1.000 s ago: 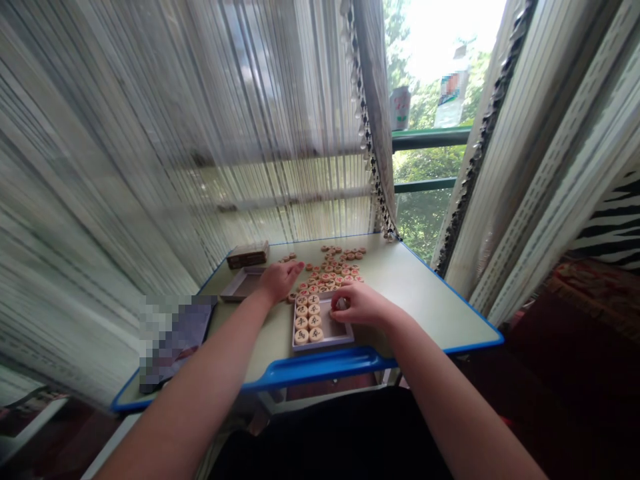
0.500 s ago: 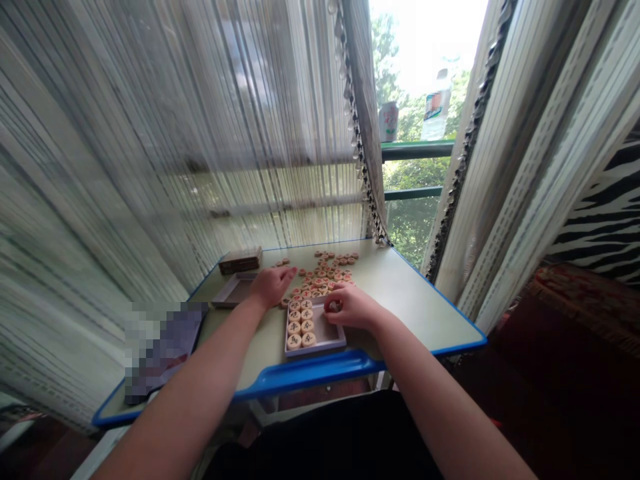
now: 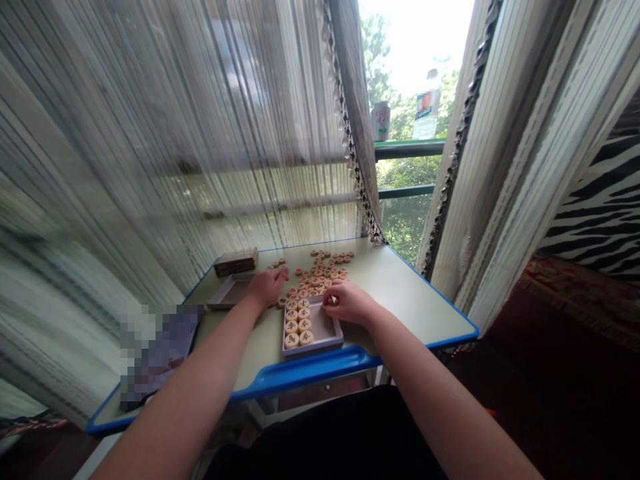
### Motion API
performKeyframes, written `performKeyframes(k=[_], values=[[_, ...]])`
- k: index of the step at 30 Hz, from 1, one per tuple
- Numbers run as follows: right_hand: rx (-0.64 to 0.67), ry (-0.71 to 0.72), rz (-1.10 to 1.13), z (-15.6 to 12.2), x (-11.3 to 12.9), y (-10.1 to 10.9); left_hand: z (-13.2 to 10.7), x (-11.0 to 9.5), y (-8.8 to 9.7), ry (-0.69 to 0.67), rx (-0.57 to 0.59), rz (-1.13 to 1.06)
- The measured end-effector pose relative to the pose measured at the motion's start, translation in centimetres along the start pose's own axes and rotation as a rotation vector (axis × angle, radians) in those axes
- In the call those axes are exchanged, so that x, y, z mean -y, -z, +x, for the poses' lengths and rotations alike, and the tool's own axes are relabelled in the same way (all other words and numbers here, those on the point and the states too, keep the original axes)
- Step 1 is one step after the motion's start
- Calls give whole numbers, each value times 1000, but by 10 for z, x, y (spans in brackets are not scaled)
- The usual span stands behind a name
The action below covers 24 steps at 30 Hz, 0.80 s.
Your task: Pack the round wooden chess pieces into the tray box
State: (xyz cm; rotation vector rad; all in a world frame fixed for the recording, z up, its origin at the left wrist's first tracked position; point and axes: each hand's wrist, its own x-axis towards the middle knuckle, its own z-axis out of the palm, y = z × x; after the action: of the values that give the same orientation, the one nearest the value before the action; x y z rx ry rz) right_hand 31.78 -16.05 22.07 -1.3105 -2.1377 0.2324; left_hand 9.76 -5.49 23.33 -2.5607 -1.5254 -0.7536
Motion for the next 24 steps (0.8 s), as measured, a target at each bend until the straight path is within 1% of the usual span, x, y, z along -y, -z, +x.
performKeyframes(k=[12,19,24], values=[[-5,-29,-87,3,1,-1,-2,-5,5,-29,21,80],[10,-70,-119,6,1,-3,-2,-6,6,-49,5,88],[3,-113,-118,7,-1,-4,-3,-7,8,-47,18,96]])
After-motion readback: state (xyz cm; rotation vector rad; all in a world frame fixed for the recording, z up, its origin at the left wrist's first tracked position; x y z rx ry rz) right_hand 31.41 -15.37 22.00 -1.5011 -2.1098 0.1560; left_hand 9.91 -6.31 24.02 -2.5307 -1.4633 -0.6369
